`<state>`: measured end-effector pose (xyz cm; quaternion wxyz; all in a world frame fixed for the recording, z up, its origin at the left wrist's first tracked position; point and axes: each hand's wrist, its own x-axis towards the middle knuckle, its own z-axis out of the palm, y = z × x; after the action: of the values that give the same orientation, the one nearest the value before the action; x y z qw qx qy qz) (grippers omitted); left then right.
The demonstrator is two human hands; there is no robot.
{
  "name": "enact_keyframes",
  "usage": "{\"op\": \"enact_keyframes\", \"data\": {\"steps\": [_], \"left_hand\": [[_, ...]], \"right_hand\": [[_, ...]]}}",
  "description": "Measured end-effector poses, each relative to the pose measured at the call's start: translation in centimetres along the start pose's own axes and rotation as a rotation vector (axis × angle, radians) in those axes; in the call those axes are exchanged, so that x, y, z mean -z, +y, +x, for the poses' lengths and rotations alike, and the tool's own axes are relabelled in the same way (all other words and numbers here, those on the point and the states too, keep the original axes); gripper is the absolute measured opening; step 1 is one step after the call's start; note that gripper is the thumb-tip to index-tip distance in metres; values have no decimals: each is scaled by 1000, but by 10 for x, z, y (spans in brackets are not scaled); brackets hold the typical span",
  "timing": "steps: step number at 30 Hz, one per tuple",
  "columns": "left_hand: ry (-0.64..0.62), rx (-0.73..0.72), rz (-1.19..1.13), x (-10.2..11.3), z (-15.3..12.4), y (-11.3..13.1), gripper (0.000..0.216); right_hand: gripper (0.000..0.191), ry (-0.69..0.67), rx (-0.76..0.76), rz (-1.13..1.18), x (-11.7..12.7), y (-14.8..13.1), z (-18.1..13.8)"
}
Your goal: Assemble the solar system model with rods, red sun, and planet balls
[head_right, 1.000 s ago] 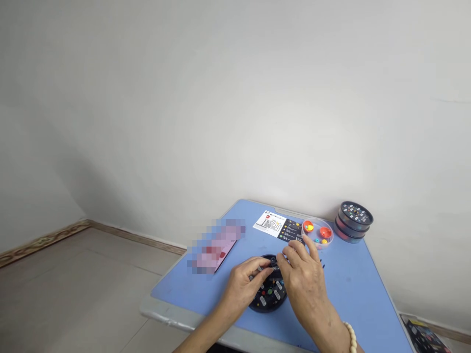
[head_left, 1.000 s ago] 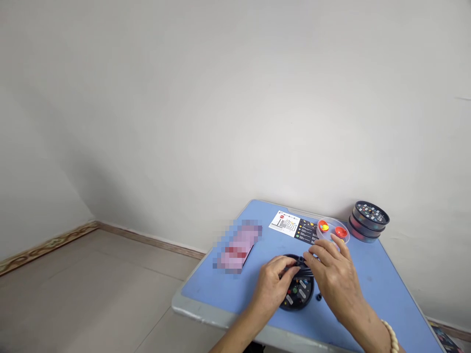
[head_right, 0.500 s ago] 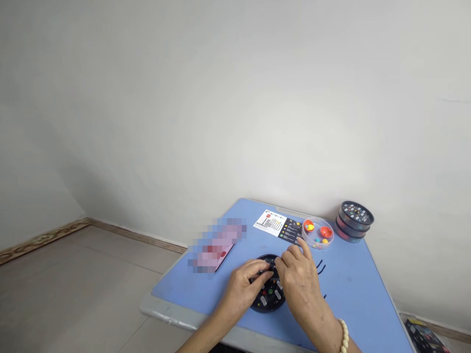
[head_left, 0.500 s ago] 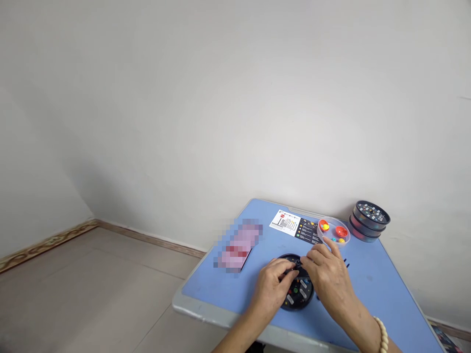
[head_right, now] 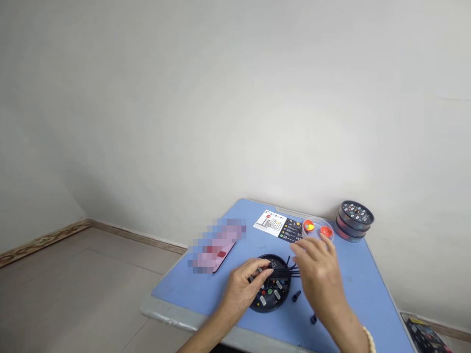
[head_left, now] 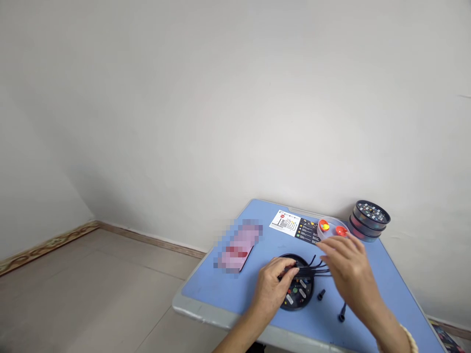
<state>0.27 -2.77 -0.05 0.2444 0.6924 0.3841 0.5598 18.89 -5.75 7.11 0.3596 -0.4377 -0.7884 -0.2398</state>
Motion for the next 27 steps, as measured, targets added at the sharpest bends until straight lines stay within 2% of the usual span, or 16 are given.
{"op": "enact_keyframes", "data": {"steps": [3, 6, 10, 15, 20, 23, 27], "left_hand": [[4, 20, -6, 0, -1, -1, 12], [5, 24, -13, -1, -1, -1, 11], [-3, 19, -10, -1, 0, 0, 12], [-13, 33, -10, 0, 0, 1, 12], [-39, 126, -85, -1, -3, -1, 19], [-53, 181, -106, -1, -4, -3, 21], [-61, 178, -86, -1, -2, -5, 15]], "right_hand": [[25, 32, -115, -2, 15, 20, -7], [24, -24, -191, 61, 15, 27, -18], [24, -144, -244, 215, 4, 16, -29], [26, -221, -305, 310, -7, 4, -31], [27, -340, -391, 358, -15, 1, -29], [29, -370, -429, 388, -18, -1, -28], [31, -362, -454, 433, -20, -2, -28]]}}
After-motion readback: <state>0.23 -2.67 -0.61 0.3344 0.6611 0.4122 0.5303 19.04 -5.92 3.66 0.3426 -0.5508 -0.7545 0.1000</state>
